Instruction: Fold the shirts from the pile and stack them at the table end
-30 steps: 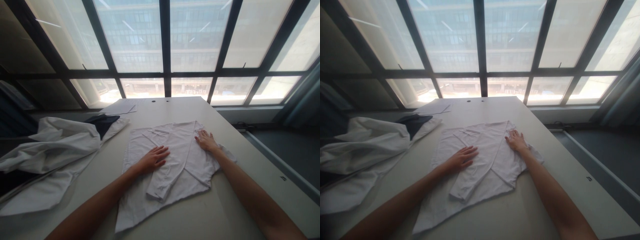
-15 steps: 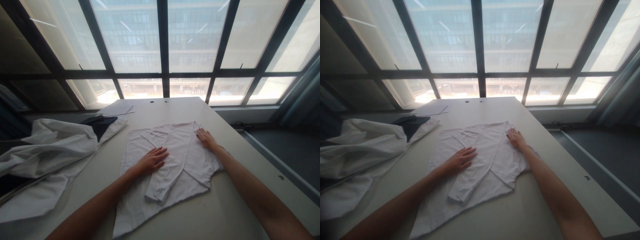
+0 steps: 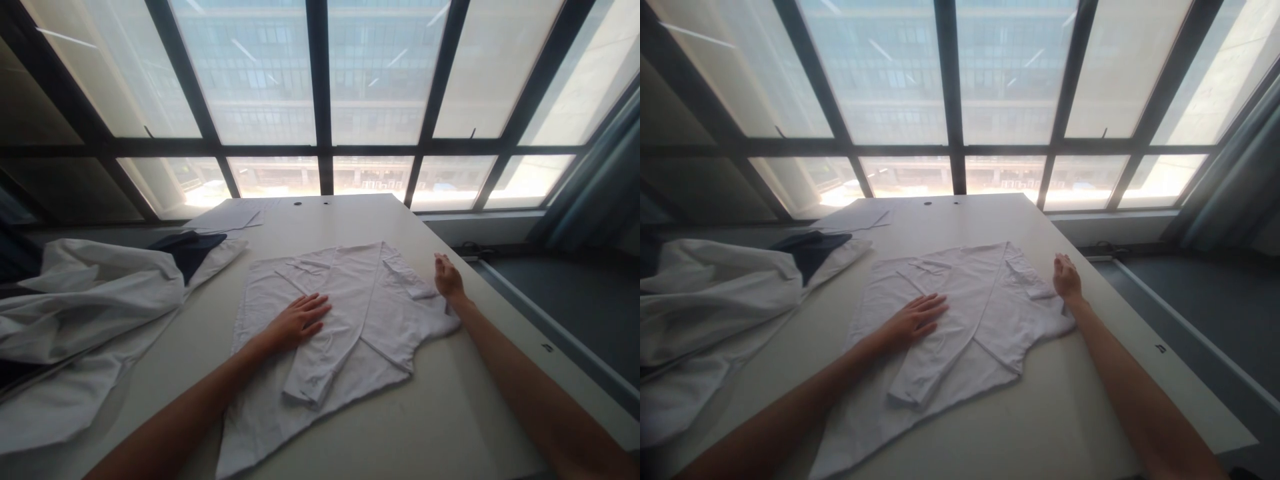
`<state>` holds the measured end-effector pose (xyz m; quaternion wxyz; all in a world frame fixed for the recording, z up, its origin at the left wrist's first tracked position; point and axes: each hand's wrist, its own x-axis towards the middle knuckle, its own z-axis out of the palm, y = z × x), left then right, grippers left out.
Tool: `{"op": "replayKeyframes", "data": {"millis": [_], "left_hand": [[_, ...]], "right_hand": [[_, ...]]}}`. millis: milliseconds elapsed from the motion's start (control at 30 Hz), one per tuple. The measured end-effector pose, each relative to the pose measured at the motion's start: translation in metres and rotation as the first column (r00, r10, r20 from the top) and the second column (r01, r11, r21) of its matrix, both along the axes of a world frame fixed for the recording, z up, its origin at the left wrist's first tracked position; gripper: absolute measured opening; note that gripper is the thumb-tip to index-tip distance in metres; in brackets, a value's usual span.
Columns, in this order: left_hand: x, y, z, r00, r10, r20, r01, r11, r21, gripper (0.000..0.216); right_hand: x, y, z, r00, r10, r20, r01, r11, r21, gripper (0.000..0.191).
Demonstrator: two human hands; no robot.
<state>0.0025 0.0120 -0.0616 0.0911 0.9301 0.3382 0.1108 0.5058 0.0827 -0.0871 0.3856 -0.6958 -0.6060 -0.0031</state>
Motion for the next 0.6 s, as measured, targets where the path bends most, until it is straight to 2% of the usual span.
{"op": "replayKeyframes", "data": {"millis": [67, 133, 200, 333, 400, 600], "left_hand": [[0.0, 0.001, -0.001, 1.0, -0.005, 0.001, 0.005, 1.0, 0.001, 0.052], [-0.001, 0.001, -0.001, 1.0, -0.008, 0.004, 0.008, 1.0, 0.003, 0.052], [-0.001, 0.001, -0.001, 1.0, -0.006, 0.005, 0.006, 1.0, 0.007, 0.052], [0.0, -0.002, 0.002, 1.0, -0.004, -0.018, 0.004, 1.0, 0.005, 0.052], [0.001, -0.003, 0.003, 1.0, -0.001, -0.021, 0.001, 1.0, 0.002, 0.052], [0.002, -0.004, 0.006, 0.999, 0.007, -0.036, -0.008, 1.0, -0.012, 0.052]], "right_hand": [[-0.014, 0.004, 0.007, 0.999, 0.016, 0.029, -0.015, 1.0, -0.014, 0.069], [-0.035, 0.009, 0.013, 0.989, 0.105, 0.103, -0.097, 0.992, -0.076, 0.066], [-0.059, 0.012, 0.018, 0.961, 0.198, 0.194, -0.161, 0.968, -0.19, 0.064], [-0.095, 0.015, 0.017, 0.897, 0.298, 0.327, -0.132, 0.886, -0.445, 0.063], [-0.101, 0.015, 0.014, 0.88, 0.31, 0.359, -0.11, 0.87, -0.481, 0.063], [-0.094, 0.015, 0.006, 0.85, 0.329, 0.411, -0.11, 0.874, -0.473, 0.064]]}}
